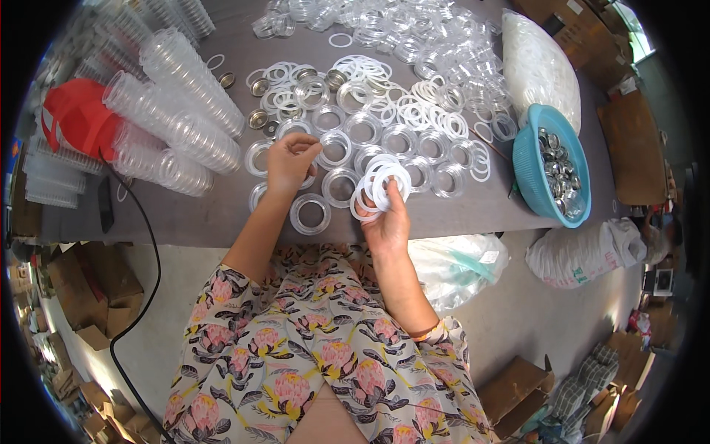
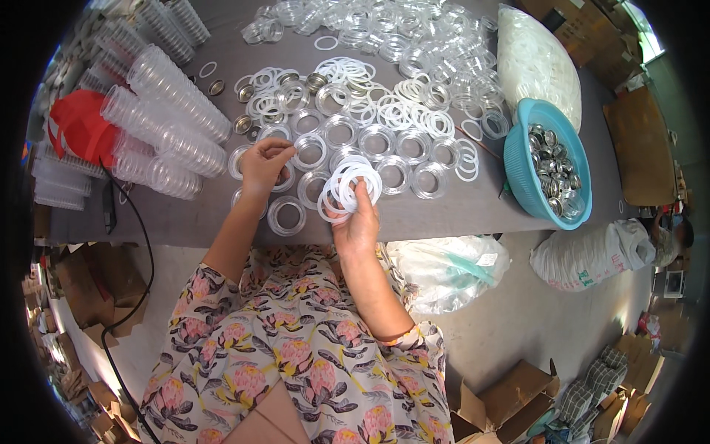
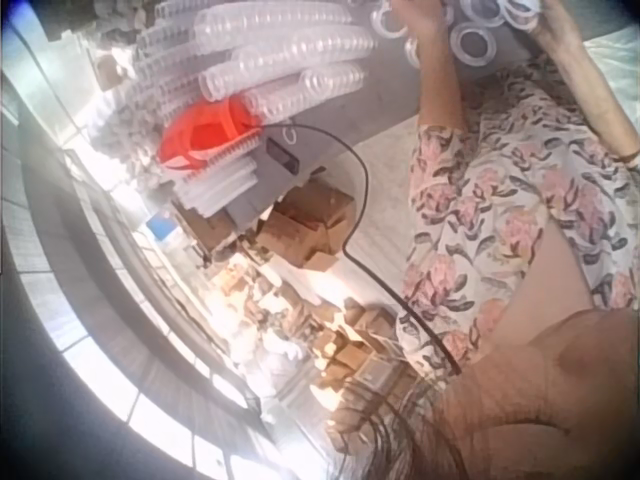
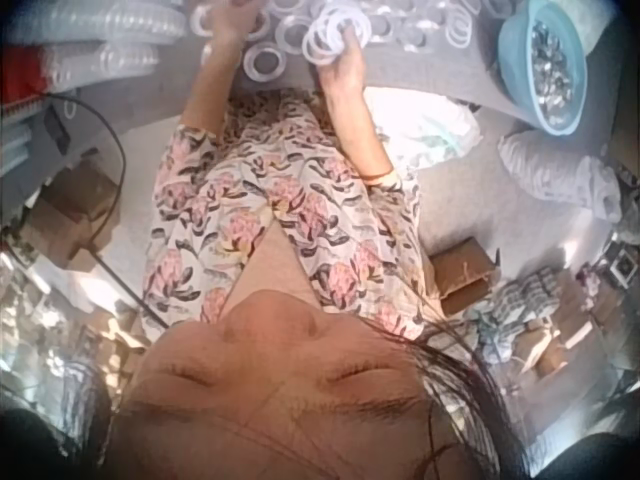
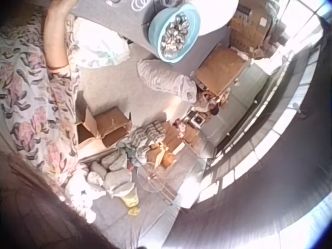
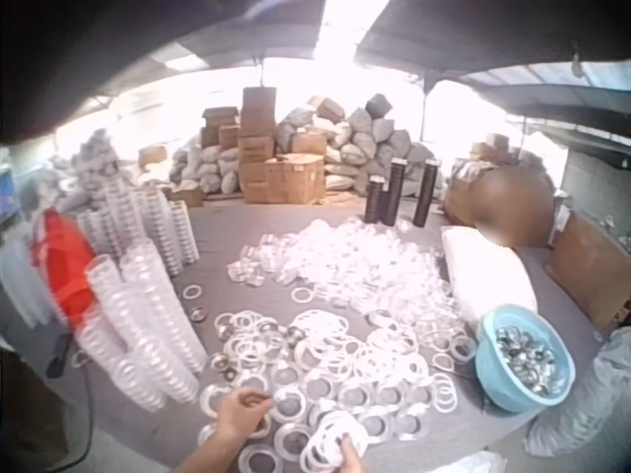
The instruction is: The person assembles clear plastic cups by placing white rubber gaskets and metal strainers into the cup openings. They handle the components one at a time, inserting the gasket first, followed by the strainer, and then stacking the completed units. The person uses a thin metal rod to adjust the strainer position inside the cup during the process.
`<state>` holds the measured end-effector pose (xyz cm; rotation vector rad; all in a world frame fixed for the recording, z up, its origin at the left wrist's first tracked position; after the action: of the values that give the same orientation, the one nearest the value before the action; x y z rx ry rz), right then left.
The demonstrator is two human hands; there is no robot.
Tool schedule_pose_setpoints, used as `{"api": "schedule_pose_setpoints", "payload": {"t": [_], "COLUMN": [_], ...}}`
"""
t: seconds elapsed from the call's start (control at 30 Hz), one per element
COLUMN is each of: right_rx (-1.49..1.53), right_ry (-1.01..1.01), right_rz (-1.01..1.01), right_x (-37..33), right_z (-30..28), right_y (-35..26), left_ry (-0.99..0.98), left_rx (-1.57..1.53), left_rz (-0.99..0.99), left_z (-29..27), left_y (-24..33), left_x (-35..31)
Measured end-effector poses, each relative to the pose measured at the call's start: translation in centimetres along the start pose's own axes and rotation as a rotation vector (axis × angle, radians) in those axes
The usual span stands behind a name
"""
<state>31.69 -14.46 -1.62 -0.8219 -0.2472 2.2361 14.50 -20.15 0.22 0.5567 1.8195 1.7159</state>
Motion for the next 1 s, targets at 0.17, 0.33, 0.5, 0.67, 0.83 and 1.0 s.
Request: {"api": "schedule_pose_setpoints", "payload": {"t": [0.17,0.33,0.5,0.67,0.83,1.0], "right_rx": [-0.002,-0.016,-0.064,-0.095,-0.115,-0.162], "right_ry": [0.021,-0.024,0.011,-0.042,-0.044,-0.066], "right_rz": [0.012,-0.006,-0.046,-0.044,-0.051,-0.027], "right_x": [0.1,0.3,0.1,-0.2,-0.2,0.3], "right_z": [0.0,-0.1,0.1,0.2,-0.2,-0.9], "right_y": [0.0,0.1,0.2,0.6,0.4,0.7], "left_ry": [0.021,0.061,-0.155,-0.303,-0.331,-0.237], "left_rx": [0.421,0.739,0.356,0.236,0.102,0.564], "left_rz": [0.2,0.395,0.322,0.235,0.206,0.515], "left_z": [0.2,0.6,2.7,4.6,4.2,5.6], "left_y": [0.2,1.1,3.3,2.7,2.3,4.5], "left_x": [0.8,0.5,-2.3,-3.4,-3.2,-5.5]}}
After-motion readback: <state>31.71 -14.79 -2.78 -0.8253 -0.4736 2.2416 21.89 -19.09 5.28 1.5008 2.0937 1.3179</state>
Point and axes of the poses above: each hand's wrist, its own x-axis towards the middle knuckle, its own z-axis out of the palm, y = z × x, the point moved 4 cm from there along x, towards the middle knuckle, and after that the axes turned 1 degree about z, right-handed, at the moved point
